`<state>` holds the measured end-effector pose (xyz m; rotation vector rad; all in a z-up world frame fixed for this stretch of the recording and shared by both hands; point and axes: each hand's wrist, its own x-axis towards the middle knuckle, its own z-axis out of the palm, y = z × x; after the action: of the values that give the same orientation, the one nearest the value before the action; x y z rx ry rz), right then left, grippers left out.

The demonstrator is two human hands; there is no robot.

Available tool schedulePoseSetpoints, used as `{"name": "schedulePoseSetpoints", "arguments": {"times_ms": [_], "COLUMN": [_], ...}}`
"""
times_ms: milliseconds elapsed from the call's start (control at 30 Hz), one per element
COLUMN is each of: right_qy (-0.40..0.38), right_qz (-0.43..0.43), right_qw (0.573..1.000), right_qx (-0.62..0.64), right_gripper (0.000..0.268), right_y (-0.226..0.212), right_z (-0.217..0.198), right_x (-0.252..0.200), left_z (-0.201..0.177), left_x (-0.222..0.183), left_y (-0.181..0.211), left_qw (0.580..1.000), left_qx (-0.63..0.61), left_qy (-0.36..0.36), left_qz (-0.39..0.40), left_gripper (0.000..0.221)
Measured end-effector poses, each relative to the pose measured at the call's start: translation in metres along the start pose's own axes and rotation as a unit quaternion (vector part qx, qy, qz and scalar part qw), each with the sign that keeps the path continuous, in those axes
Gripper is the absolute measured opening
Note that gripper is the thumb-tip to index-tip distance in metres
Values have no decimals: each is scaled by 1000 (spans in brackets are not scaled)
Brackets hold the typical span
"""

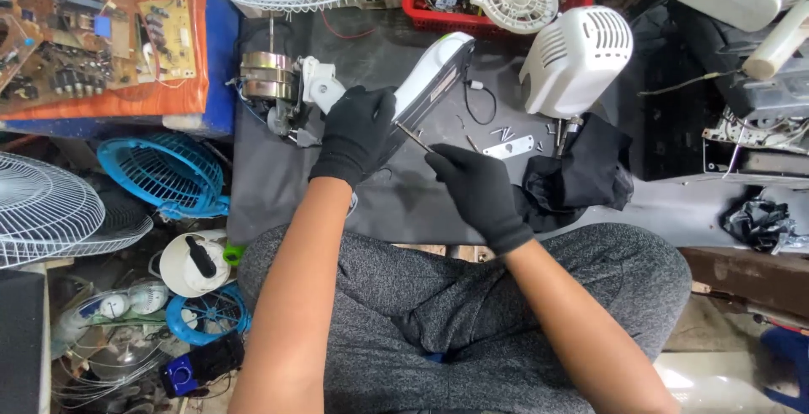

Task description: Reassembling the plastic base and motor housing of an electric fan using a screwdriver.

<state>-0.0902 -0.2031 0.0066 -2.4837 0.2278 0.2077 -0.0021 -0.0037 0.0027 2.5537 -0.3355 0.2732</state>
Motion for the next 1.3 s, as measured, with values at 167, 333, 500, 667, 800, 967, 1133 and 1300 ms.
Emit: {"name": "schedulePoseSetpoints", "arguments": {"times_ms": [167, 333, 500, 667, 800, 967, 1133, 1300], "right_qy": [-256, -239, 149, 56, -19, -56, -71, -103], "right_qz": [223, 192, -307, -56, 31, 105, 156, 171], "right_qw": [739, 768, 919, 996, 985, 974, 912, 914], "right_qx": [581, 563, -199, 33, 168, 193, 372, 353], "right_gripper": [51, 32, 32, 30, 47, 26, 40, 47], "right_y": [0, -10, 1, -14, -13, -14, -11, -27], "right_z": [-25, -27, -6, -7, -19, -29, -25, -37], "right_x": [15, 6, -7, -7, 6, 10, 4, -1], "left_z": [-6, -5, -3, 4, 0, -1, -3, 2], "left_x": [1, 1, 2, 0, 3, -2, -3, -2], "left_y": [6, 5, 3, -4, -3, 0, 2, -6], "left_qw": [1000, 1000, 999, 999, 999, 1000, 1000, 1000], "left_qx": [-11, -12, -24, -22, -30, -18, -15, -25], "left_qy": [-13, -9, -18, -25, -38, -10, -14, -8], "left_qz": [-17, -21, -36, -39, -21, -17, -11, -11], "left_gripper": [41, 40, 40, 40, 37, 31, 32, 32]}}
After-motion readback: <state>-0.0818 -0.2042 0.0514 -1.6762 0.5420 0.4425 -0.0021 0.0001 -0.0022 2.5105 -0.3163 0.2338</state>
